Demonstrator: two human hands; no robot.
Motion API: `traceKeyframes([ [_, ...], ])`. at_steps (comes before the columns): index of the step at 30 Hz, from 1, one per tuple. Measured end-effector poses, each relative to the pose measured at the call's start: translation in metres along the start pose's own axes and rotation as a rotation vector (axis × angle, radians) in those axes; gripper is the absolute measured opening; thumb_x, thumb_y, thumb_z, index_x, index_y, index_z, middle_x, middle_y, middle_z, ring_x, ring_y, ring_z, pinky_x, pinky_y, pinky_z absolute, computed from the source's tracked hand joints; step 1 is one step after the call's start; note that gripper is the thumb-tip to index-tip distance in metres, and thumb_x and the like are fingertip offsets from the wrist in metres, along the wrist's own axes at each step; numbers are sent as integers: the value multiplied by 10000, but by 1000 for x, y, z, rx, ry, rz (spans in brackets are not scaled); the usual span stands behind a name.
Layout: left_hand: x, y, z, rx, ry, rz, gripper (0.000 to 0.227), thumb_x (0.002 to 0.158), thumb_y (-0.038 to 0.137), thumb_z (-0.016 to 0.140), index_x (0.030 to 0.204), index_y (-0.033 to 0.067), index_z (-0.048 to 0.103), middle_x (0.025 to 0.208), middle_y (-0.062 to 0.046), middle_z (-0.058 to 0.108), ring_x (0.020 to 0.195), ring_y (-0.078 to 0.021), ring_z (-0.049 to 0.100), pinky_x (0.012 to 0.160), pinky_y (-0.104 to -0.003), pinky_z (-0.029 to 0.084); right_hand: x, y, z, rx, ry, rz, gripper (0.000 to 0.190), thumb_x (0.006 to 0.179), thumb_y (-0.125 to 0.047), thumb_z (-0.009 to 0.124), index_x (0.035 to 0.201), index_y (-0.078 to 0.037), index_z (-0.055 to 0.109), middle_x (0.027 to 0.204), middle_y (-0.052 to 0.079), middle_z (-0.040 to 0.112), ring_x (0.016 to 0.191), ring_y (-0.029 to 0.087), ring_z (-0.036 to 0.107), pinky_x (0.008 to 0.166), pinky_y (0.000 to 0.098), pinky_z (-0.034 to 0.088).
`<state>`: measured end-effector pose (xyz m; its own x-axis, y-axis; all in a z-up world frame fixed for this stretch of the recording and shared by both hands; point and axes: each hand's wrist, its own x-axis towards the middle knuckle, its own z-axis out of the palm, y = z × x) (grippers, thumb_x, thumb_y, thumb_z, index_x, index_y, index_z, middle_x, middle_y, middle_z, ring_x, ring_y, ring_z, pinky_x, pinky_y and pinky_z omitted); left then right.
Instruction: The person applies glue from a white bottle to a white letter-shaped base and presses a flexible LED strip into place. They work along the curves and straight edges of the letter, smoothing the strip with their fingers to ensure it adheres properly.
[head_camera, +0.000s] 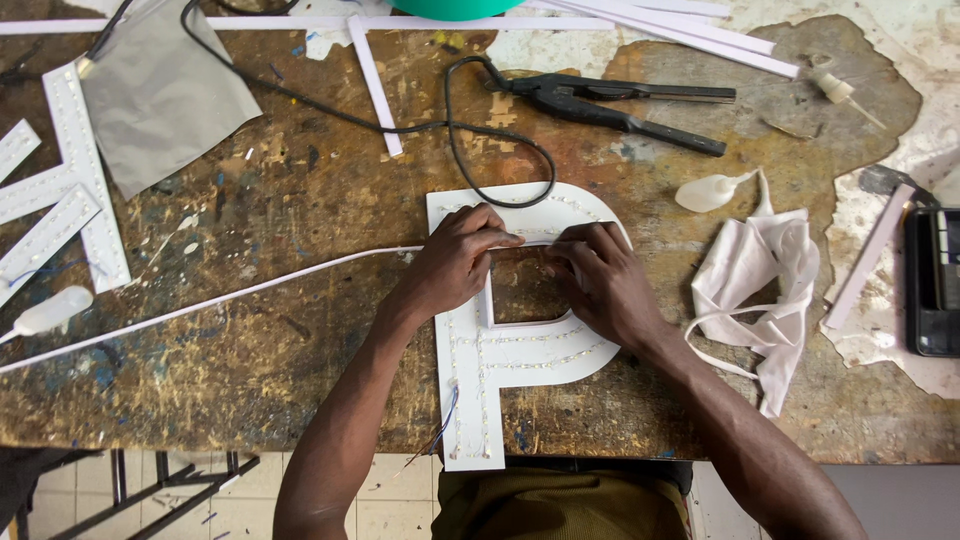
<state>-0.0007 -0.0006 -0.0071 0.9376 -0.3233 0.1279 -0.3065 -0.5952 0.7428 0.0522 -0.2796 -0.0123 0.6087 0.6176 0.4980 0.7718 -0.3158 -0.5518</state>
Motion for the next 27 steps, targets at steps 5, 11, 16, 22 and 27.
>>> traceKeyframes([
  [5,1,-6,5,71,-29,23,453,963,-77,545,1261,143,805,1153,-73,611,1111,-351,664,1014,-555,535,-7,5,5,-69,-1,13,204,994,-40,801,1198,-51,795,1155,177,722,1102,443,701,873,514,591],
  [11,1,-3,0,82,-27,9,515,964,-44,497,1293,190,818,1124,-38,614,1086,-310,667,1011,-512,529,-10,14,7,-133,-14,-14,217,1043,-35,728,1248,-70,790,1202,156,716,1149,435,673,897,498,523],
  [16,6,2,9,126,-1,35,481,980,-27,496,1271,183,815,1124,-39,621,1061,-315,661,980,-501,532,-4,15,-3,-145,-27,-2,224,1025,-24,722,1239,-61,774,1208,158,705,1156,434,669,911,510,520],
  [22,9,-1,32,184,104,98,509,934,-76,558,1312,166,800,1162,-45,608,1050,-334,665,944,-491,532,-3,26,-14,-127,-59,2,213,990,-60,780,1200,-89,773,1219,127,712,1141,419,676,914,517,540],
  [27,12,-1,53,273,207,108,522,892,-74,652,1337,159,792,1183,-49,607,1028,-337,657,880,-484,529,2,41,-19,-158,-70,27,204,1016,-63,776,1206,-127,811,1215,98,745,1170,396,688,941,501,536],
])
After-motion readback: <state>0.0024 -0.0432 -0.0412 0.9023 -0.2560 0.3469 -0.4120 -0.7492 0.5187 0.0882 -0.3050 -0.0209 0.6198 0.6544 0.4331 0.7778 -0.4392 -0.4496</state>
